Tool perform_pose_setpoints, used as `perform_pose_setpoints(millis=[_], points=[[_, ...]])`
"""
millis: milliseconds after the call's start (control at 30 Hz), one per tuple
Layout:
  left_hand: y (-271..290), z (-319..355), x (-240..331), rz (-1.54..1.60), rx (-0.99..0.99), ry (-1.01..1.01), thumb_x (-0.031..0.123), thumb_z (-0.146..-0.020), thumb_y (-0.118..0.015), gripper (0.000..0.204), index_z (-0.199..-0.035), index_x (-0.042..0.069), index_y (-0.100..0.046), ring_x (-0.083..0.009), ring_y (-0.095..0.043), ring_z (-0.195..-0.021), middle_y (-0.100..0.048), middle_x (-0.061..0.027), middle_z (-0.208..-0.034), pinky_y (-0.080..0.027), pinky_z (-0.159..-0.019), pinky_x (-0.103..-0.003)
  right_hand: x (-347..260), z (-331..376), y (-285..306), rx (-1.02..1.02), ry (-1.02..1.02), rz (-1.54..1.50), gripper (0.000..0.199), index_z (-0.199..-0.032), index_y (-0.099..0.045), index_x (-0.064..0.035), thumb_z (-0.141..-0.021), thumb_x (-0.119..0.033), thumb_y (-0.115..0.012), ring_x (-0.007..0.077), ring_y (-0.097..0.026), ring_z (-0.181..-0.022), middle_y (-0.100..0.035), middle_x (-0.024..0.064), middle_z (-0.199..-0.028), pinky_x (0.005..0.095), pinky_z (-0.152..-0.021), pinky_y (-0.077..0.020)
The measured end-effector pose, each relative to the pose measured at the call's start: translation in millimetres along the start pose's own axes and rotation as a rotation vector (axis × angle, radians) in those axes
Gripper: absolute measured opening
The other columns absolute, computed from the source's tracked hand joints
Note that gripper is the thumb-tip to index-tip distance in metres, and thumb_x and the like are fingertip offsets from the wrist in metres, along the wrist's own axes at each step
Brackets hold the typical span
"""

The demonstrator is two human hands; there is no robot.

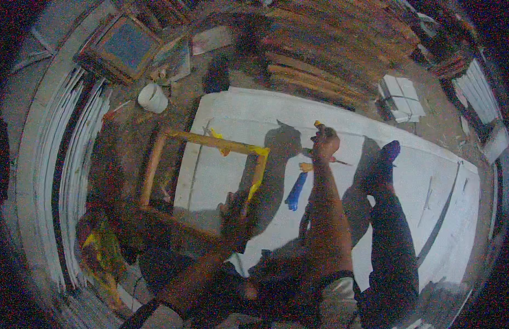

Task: The person sits on the floor in a workshop and removes yellow tape from a wooden frame. They use a blue utility knife to cut the tape and a screwdriver to pry it off the wood, peeling the strips away by hand.

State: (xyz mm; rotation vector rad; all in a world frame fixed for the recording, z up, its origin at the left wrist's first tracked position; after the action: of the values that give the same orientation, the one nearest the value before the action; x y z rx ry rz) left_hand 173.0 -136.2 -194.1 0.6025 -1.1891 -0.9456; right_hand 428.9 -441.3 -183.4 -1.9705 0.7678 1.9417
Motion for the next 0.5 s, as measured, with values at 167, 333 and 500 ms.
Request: perform_pose_setpoints(millis=[167, 333, 500], points=[[-3, 9, 0, -0.094, 0.146, -0.047, 0.042, -0.092, -0.062, 0.083, -0.156, 0.004, -0.026, -0.0438, -0.015, -0.152, -0.023, -0.0204, -0.163, -0.011, -0.112, -0.074, -29, 23, -2, -0.399, 0.178, -0.045, 0.035, -0.111, -0.067, 0.0068, -0.097, -0.023, -0.057, 0.0166, -0.066, -0.072, -0.069, 0.0095, -0.085, 0.0319, -0.067, -0.0546], [-7, 4, -13, -0.148, 0.008, -0.035, 0.043, -0.09, -0.065, 0.087, -0.157, 0.004, -0.024, -0.0436, -0.01, -0.153, -0.021, -0.0206, -0.164, -0.011, -0.112, -0.075, -29, 128, -44, -0.411, 0.611, 0.332, 0.03, -0.101, -0.071, -0.0004, -0.088, -0.023, -0.056, 0.0351, -0.069, -0.082, -0.07, 0.0192, -0.089, 0.0441, -0.071, -0.0536], [-31, -11, -26, -0.173, -0.01, 0.013, 0.049, -0.09, -0.063, 0.091, -0.158, 0.005, -0.021, -0.042, -0.008, -0.154, -0.017, -0.0193, -0.165, -0.009, -0.114, -0.073, -50, 174, -107, -0.535, 0.726, 0.66, 0.019, -0.094, -0.072, -0.0065, -0.082, -0.02, -0.066, 0.0387, -0.065, -0.084, -0.066, 0.0171, -0.094, 0.0489, -0.072, -0.0533]])
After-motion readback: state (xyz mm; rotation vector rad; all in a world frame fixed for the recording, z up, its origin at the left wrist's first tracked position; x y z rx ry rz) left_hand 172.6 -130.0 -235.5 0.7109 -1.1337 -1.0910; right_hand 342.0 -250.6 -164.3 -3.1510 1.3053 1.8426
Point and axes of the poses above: each hand's wrist, its own z-axis away from the middle knuckle, its own y-axis out of the back of the hand, x = y × z, the point moved 9 cm from there along -z, towards the middle knuckle
